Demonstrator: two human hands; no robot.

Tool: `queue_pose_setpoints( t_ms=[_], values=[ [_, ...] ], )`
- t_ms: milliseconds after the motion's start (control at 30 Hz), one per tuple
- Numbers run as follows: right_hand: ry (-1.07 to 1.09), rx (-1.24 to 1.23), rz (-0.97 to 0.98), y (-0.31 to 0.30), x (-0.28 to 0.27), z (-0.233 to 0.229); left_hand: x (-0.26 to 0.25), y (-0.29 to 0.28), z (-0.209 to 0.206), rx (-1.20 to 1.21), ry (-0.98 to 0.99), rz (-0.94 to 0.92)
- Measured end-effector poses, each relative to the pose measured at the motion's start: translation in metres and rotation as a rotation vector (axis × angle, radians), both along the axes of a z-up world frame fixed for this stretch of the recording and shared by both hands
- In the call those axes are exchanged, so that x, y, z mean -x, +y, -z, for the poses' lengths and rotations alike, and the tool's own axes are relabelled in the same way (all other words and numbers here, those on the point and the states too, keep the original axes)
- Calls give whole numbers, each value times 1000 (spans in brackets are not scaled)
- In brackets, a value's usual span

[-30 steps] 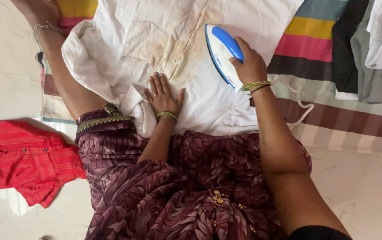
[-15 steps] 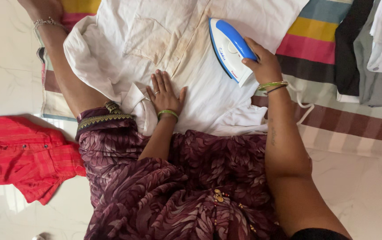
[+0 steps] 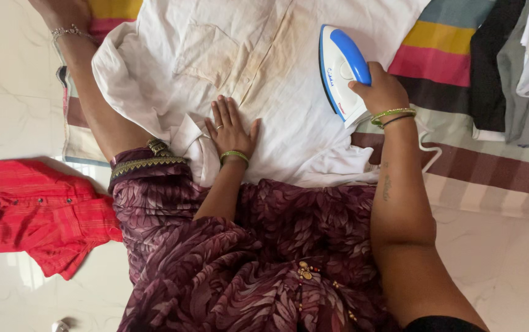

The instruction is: The person irons a white shirt laid out on a striped mat on the floor. They use a blue and white iron to smooth the fabric, then fold the shirt and set it aside. The person then picks up a second white shirt, unfolds it, and begins ironing it.

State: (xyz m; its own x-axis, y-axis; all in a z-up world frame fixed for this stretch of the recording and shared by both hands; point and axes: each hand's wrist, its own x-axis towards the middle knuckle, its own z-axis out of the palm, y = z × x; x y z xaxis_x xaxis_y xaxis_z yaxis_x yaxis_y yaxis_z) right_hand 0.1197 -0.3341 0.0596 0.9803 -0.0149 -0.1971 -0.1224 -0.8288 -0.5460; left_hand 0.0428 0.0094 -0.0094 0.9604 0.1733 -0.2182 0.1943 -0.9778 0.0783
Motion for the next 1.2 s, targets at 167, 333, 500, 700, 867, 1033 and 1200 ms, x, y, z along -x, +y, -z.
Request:
queue_pose_setpoints(
  t_ms=[167,333,500,700,867,1033,1200],
  values=[
    [-294,-4,29,17,-14,14,1,0,-1,11,-17,-1],
    [-197,-2,115,19,-20,11,1,-1,1,45,-31,-12],
    [-233,-9,122,-1,-19,15,0,0,2,45,-49,-10],
    [-386,-1,161,-28,-28,32,0,-1,-2,42,-29,-12],
    [-177,-8,288,-46,-20,24,0,0,1,33,-24,-6],
    [-235,61,305,-78,-9,16,-2,0,2,10,-1,-2],
    [-385,194,395,-90,-2,16,-2,1,1,24,-16,1]
  ],
)
